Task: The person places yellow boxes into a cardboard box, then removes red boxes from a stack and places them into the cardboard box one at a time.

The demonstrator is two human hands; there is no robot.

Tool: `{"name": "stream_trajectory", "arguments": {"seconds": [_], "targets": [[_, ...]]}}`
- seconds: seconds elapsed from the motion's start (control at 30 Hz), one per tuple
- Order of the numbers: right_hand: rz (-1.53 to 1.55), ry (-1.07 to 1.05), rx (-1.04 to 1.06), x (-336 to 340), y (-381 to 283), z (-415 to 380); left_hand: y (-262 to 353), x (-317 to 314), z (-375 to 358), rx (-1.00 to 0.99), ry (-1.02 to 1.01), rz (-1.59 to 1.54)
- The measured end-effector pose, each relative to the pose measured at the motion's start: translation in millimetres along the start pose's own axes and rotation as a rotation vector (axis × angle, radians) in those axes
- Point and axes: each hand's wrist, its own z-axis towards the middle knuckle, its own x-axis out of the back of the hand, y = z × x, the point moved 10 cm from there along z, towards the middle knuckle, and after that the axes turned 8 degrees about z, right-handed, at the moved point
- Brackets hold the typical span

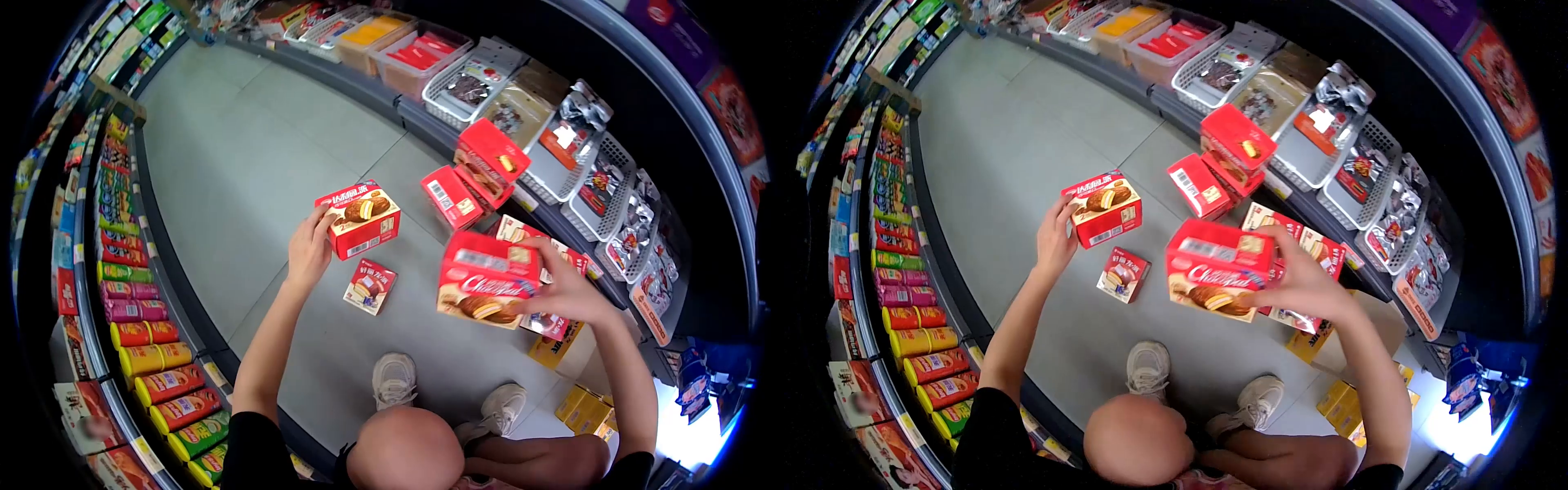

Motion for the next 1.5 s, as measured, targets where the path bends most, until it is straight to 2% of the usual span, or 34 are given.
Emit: {"name": "stream_trajectory", "arguments": {"seconds": [0.03,0.07,0.13,0.2,0.23,0.37,0.4,0.47,0.53,0.67,0.87,0.93,0.97,1.03,1.07,1.13,1.17,1.23,1.3,1.5], "targets": [[-0.152,-0.034,-0.040,-13,9,12,-6,-12,-5,0.013,-0.061,0.039],[-0.121,-0.052,-0.021,-29,12,22,-10,-18,-10,0.021,-0.069,0.038],[-0.329,-0.015,0.139,-55,19,41,-9,-35,-18,-0.022,-0.121,0.069],[-0.223,0.005,0.111,-82,46,54,-11,-52,-23,-0.026,-0.166,0.082],[-0.351,0.000,0.213,-98,46,58,-12,-61,-23,-0.026,-0.197,0.068],[-0.438,-0.031,0.172,-146,65,57,-20,-99,-23,0.004,-0.318,0.078],[-0.406,0.039,0.123,-146,73,56,-20,-110,-25,0.035,-0.370,0.077],[-0.387,0.132,0.065,-145,90,53,-20,-125,-26,0.035,-0.343,0.071],[-0.218,0.429,0.046,-122,107,51,-23,-133,-28,0.044,-0.301,0.070],[-0.192,0.653,0.193,-113,120,63,-24,-153,-36,0.042,-0.350,0.115],[-0.132,0.780,0.184,-101,148,106,-21,-161,-49,0.051,-0.433,0.156],[-0.177,0.800,0.219,-95,154,114,-24,-157,-47,0.204,-0.467,0.042],[-0.190,0.795,0.179,-93,161,119,-20,-154,-45,0.205,-0.469,0.042],[-0.217,0.793,0.152,-90,161,121,-34,-157,-60,0.513,-0.563,-0.177],[-0.245,0.795,0.128,-89,160,120,-31,-154,-64,0.512,-0.564,-0.176],[-0.238,0.769,0.129,-92,145,109,-33,-119,-74,0.648,-0.232,-0.420],[-0.348,0.747,0.192,-100,127,103,-30,-111,-88,0.705,-0.277,-0.390],[-0.457,0.723,0.255,-109,115,96,-14,-92,-106,0.715,-0.326,-0.319],[-0.468,0.565,0.351,-130,110,97,1,-81,-129,0.728,-0.381,-0.239],[-0.442,0.347,0.251,-153,120,103,29,-99,-167,0.724,-0.469,-0.242]]}}
